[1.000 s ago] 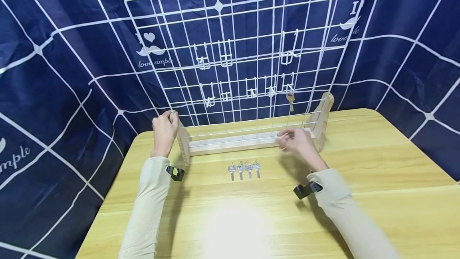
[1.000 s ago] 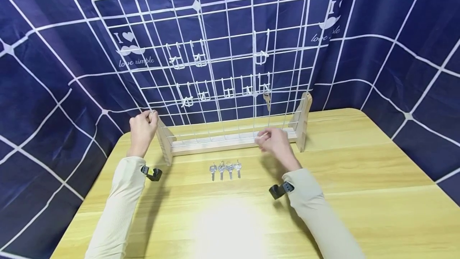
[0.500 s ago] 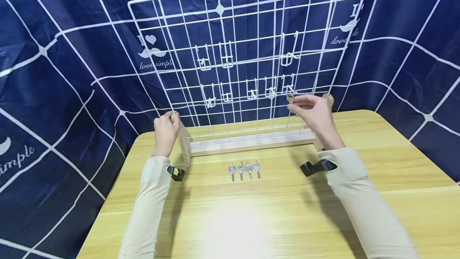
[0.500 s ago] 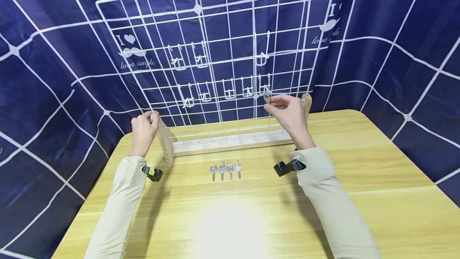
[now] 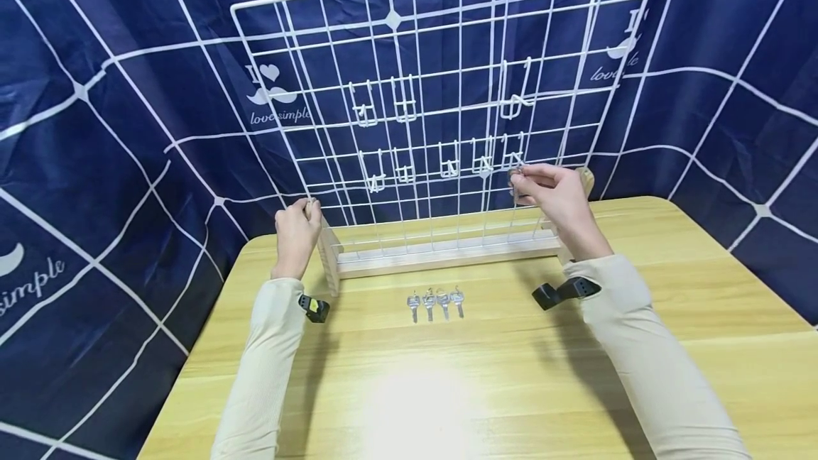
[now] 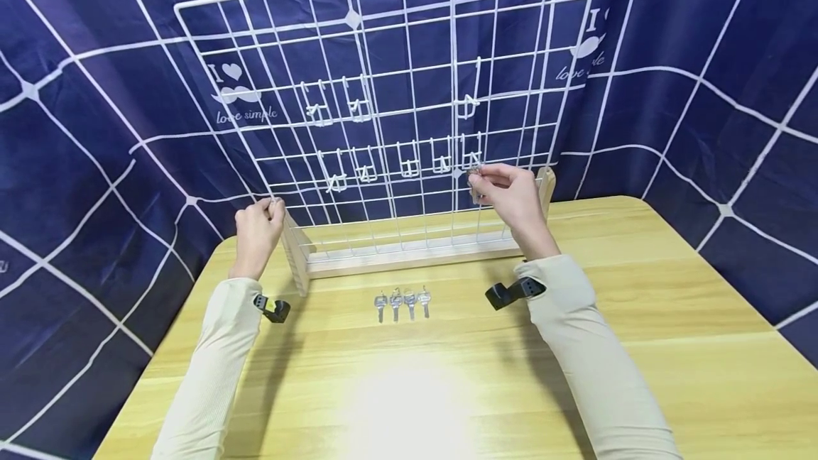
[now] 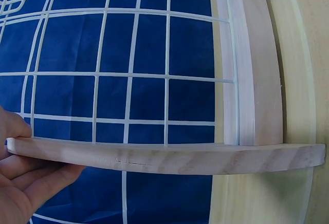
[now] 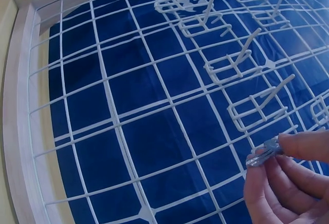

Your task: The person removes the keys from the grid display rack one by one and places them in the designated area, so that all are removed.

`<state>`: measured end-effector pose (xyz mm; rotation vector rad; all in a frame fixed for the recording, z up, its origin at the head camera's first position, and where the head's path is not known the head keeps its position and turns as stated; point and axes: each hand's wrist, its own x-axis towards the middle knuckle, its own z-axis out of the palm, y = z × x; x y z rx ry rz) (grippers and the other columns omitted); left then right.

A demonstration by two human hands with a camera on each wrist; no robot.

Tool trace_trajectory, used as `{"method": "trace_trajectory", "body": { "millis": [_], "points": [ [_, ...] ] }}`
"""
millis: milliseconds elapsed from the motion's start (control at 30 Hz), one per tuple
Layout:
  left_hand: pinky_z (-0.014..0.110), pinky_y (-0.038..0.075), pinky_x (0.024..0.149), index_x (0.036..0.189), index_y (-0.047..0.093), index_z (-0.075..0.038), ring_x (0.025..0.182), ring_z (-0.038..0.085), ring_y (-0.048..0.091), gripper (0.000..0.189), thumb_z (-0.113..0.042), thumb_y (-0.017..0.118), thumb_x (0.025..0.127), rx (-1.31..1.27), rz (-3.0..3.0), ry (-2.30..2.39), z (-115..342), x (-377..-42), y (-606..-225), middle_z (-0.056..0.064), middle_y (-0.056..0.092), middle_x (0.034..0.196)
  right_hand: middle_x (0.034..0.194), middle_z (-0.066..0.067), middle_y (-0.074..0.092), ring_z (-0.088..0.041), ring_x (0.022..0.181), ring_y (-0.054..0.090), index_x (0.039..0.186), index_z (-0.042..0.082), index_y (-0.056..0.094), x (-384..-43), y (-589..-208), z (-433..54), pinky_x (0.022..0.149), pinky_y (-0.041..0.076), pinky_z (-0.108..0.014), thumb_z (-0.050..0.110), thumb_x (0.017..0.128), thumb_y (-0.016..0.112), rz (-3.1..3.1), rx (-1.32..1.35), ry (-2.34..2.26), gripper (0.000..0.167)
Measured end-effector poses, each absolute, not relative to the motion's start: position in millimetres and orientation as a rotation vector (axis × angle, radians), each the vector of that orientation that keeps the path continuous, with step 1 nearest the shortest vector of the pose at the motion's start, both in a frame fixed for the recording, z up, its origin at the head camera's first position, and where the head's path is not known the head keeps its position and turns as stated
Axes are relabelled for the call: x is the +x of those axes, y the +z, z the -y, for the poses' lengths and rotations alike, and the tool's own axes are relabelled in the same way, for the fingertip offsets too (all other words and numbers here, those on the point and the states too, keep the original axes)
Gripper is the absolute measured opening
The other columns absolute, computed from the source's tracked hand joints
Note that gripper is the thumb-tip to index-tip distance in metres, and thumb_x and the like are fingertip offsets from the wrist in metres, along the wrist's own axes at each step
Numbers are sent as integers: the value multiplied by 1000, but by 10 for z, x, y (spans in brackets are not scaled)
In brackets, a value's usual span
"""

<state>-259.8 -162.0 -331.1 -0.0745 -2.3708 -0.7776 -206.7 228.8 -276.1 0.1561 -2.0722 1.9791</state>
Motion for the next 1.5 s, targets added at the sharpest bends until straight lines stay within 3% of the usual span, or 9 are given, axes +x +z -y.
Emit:
{"method": "trace_trajectory", "body": {
  "millis": [133,400,533,900,1167,1500],
  "points": [
    [53,48,75,86,68,7,74,49,61,26,-15,56,93,-79,2366,-777,1621,-2599,-3319,24,63,70,82,13,70,-2,71,66,102,-1,63,-2061,-2765,-2286,67,53,-19,2,88,67,2040,164,1966,14],
    [52,48,73,80,65,5,71,47,61,26,-15,56,93,-87,2363,-774,1621,-2600,-3317,22,61,65,82,10,70,-3,69,65,94,3,66,-2052,-2785,-2286,65,53,-18,3,87,68,1970,175,1960,7],
    [53,48,72,76,64,4,69,48,60,26,-14,57,92,-98,2343,-774,1622,-2606,-3309,22,60,64,81,7,72,-5,68,67,92,1,68,-2040,-2777,-2280,64,53,-19,0,85,69,1895,206,1985,7],
    [53,48,75,88,68,7,74,50,61,25,-15,57,92,-103,2347,-772,1613,-2619,-3291,25,64,71,78,3,73,-8,66,69,91,-4,71,-1973,-2772,-2291,63,54,-21,-2,81,73,1813,181,1921,10],
    [53,48,74,87,68,7,72,49,61,25,-15,56,92,-103,2340,-764,1614,-2639,-3319,24,63,68,76,2,73,-8,65,69,94,-9,70,-1921,-2776,-2300,62,54,-21,-3,80,73,1773,165,1923,15],
    [53,49,74,96,69,8,75,49,62,27,-15,56,93,-86,2348,-773,1623,-2618,-3327,26,65,73,78,4,73,-7,64,69,88,0,73,-1890,-2785,-2290,62,53,-19,-3,79,74,1783,167,1890,9]
  ]
}}
